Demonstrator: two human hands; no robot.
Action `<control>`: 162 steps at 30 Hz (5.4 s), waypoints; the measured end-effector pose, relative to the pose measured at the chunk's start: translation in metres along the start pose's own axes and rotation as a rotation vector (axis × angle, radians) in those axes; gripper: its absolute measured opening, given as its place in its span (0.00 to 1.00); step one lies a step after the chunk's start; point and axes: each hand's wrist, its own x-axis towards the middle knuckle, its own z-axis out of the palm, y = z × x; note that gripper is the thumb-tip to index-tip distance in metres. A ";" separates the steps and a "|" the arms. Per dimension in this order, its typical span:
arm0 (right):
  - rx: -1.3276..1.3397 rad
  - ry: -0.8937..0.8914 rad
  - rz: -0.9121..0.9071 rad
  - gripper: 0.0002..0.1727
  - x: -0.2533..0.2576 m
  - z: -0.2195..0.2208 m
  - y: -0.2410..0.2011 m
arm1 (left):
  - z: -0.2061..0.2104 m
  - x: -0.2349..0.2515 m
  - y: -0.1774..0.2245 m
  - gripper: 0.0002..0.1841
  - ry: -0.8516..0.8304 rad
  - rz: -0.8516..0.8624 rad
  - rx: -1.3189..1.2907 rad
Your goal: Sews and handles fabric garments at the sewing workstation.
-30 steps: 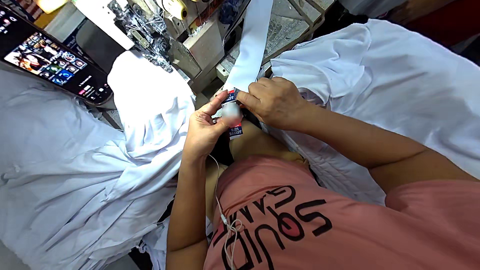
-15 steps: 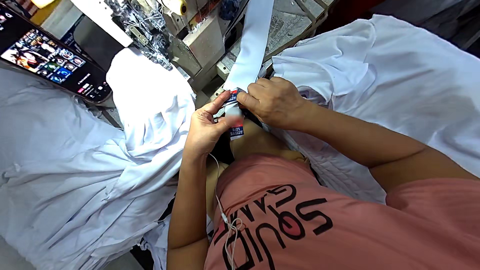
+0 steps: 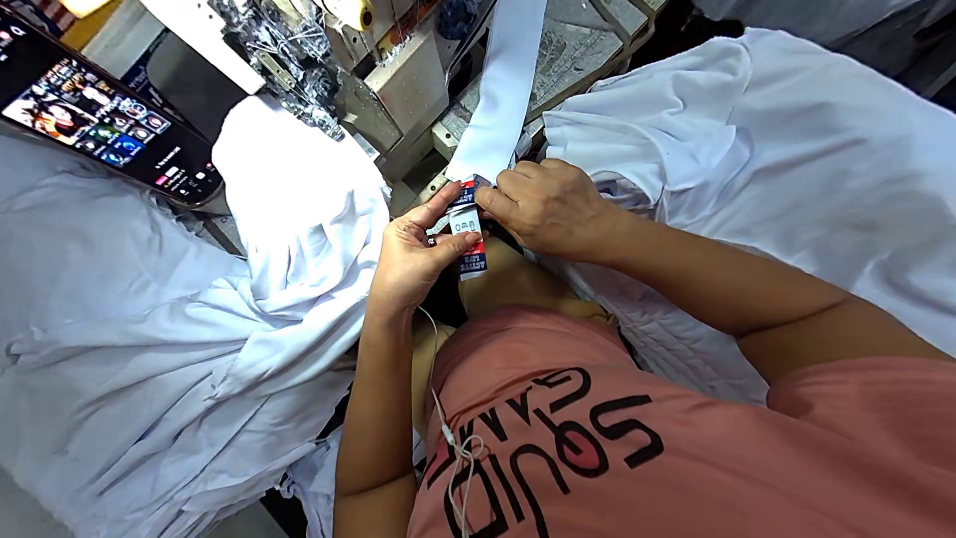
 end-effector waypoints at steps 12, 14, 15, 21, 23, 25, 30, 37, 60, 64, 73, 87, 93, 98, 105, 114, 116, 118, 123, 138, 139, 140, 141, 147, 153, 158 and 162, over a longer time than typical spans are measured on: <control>0.000 0.031 -0.006 0.12 0.000 0.001 -0.003 | 0.000 0.001 -0.002 0.35 -0.021 0.010 -0.012; 0.010 0.010 -0.004 0.12 -0.001 0.000 -0.004 | 0.000 0.001 -0.002 0.35 -0.023 0.018 -0.011; 0.026 0.006 -0.006 0.12 -0.001 0.000 -0.004 | -0.001 0.001 -0.002 0.36 -0.029 0.025 -0.009; 0.380 0.193 0.133 0.16 0.014 -0.010 -0.009 | -0.006 -0.012 0.009 0.47 -0.021 0.066 0.030; 0.639 0.237 0.250 0.18 0.026 -0.011 -0.009 | -0.007 -0.019 0.015 0.50 0.009 0.078 0.045; 0.931 0.268 0.334 0.18 0.037 -0.008 -0.010 | -0.008 -0.026 0.020 0.50 0.045 0.089 0.073; 1.494 0.084 0.619 0.10 0.041 0.001 -0.032 | -0.016 -0.036 0.024 0.45 0.182 0.184 0.103; 2.017 -0.331 0.758 0.27 0.033 0.021 -0.063 | -0.027 -0.042 0.022 0.35 0.266 0.532 0.515; 1.239 0.148 0.274 0.08 0.048 0.036 -0.056 | -0.043 -0.054 0.023 0.24 0.099 0.137 0.151; 1.256 0.264 0.110 0.05 0.051 0.041 -0.054 | -0.035 -0.055 0.009 0.20 0.008 -0.131 -0.458; 1.523 0.166 0.446 0.08 0.046 0.033 -0.065 | -0.023 -0.054 0.014 0.25 0.415 0.405 0.307; 1.458 0.192 0.477 0.04 0.040 0.038 -0.074 | -0.022 -0.057 0.009 0.31 0.448 0.315 0.157; 1.482 0.202 0.472 0.02 0.040 0.039 -0.075 | -0.022 -0.056 0.008 0.30 0.446 0.312 0.145; 1.447 0.217 0.489 0.02 0.039 0.039 -0.076 | -0.022 -0.056 0.009 0.31 0.431 0.298 0.148; 1.450 0.217 0.496 0.03 0.037 0.040 -0.078 | -0.022 -0.056 0.010 0.30 0.444 0.298 0.170; 1.372 0.215 0.459 0.04 0.038 0.043 -0.078 | -0.024 -0.055 0.019 0.28 0.418 0.324 0.356; 1.313 0.252 0.420 0.05 0.041 0.044 -0.073 | -0.029 -0.052 0.024 0.28 0.418 0.339 0.394; 1.197 0.353 0.390 0.07 0.050 0.058 -0.061 | -0.035 -0.047 0.033 0.27 0.416 0.340 0.447; 1.121 0.420 0.458 0.09 0.072 0.092 -0.043 | -0.057 -0.015 0.048 0.27 0.466 0.408 0.524; 1.103 0.281 0.383 0.06 0.058 0.074 -0.035 | -0.071 -0.007 0.060 0.28 0.392 0.221 0.433; 1.091 0.262 0.382 0.06 0.059 0.073 -0.035 | -0.068 -0.002 0.064 0.28 0.401 0.214 0.431; 1.083 0.244 0.374 0.07 0.059 0.072 -0.036 | -0.065 0.005 0.068 0.29 0.421 0.202 0.446; 1.078 0.228 0.368 0.08 0.059 0.071 -0.036 | -0.064 0.010 0.071 0.30 0.440 0.175 0.480; 1.022 0.185 0.382 0.15 0.063 0.066 -0.039 | -0.070 0.036 0.078 0.31 0.451 0.057 0.653; 0.982 0.026 0.340 0.32 0.072 0.052 -0.035 | -0.072 0.038 0.080 0.32 0.457 0.009 0.713; 0.953 -0.114 0.346 0.37 0.079 0.039 -0.033 | -0.072 0.039 0.079 0.31 0.432 0.032 0.697; 0.965 -0.123 0.350 0.35 0.079 0.038 -0.033 | -0.065 0.031 0.078 0.19 0.401 0.143 0.982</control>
